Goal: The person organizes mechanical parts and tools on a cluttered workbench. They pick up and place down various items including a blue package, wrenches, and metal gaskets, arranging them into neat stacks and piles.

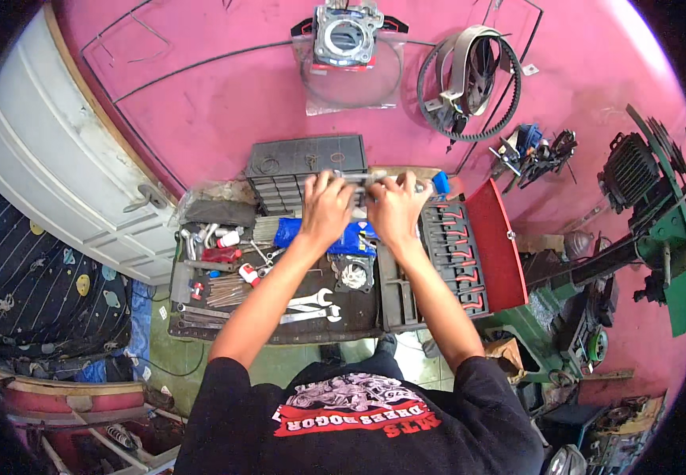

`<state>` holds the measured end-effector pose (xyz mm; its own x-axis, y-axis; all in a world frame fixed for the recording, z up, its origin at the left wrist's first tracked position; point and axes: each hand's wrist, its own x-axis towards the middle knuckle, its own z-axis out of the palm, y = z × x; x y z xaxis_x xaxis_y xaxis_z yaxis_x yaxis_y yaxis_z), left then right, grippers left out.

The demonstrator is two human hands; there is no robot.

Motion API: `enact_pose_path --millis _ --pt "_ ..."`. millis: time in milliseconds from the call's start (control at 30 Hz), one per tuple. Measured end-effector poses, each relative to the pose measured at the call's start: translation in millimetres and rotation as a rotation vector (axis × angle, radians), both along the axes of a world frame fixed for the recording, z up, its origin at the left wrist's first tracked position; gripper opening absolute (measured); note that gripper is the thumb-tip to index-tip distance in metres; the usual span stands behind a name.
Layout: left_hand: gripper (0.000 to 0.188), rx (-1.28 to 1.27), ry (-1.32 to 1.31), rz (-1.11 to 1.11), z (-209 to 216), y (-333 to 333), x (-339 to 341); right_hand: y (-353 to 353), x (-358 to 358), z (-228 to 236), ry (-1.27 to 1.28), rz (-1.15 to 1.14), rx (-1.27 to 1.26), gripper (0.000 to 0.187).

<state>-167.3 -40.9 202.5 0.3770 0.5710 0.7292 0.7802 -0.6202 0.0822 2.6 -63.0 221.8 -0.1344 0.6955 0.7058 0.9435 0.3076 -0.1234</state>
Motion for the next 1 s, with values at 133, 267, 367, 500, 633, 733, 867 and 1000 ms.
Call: enact_pose_path --millis 133,267,367,500,633,733,867,1000 --pt "0.033 0.174 0.065 0.081 65.2 30.9 -7.7 29.9 1.8 55.8 -0.044 0.043 0.226 0.018" --pt "0.033 0.319 0.095 0.113 123.4 48.4 -13.4 50.9 1.6 108.4 -0.093 0.026 0.343 0.024" --pt "0.031 0.403 0.113 0.146 158.3 66.2 -19.5 67.0 0.0 141.7 -0.113 0.022 0.444 0.024" --pt "0.028 0.47 0.119 0.155 203.0 79.4 -24.1 86.1 -3.0 182.0 -0.132 0.016 0.566 0.023" --pt "0.026 0.548 0.177 0.228 237.4 92.8 -26.4 94.6 -3.6 216.9 -0.217 -0.055 0.578 0.02" --pt "0.026 0.547 0.205 0.236 257.7 97.5 -26.3 106.7 -2.7 232.8 -0.229 -0.075 0.626 0.02" --pt "0.025 0.571 0.21 0.259 276.7 106.3 -26.9 115.4 -5.5 251.5 -0.245 -0.117 0.647 0.021" --pt "0.024 0.568 0.231 0.289 286.2 116.3 -26.9 124.3 -7.2 259.6 -0.242 -0.131 0.623 0.022"
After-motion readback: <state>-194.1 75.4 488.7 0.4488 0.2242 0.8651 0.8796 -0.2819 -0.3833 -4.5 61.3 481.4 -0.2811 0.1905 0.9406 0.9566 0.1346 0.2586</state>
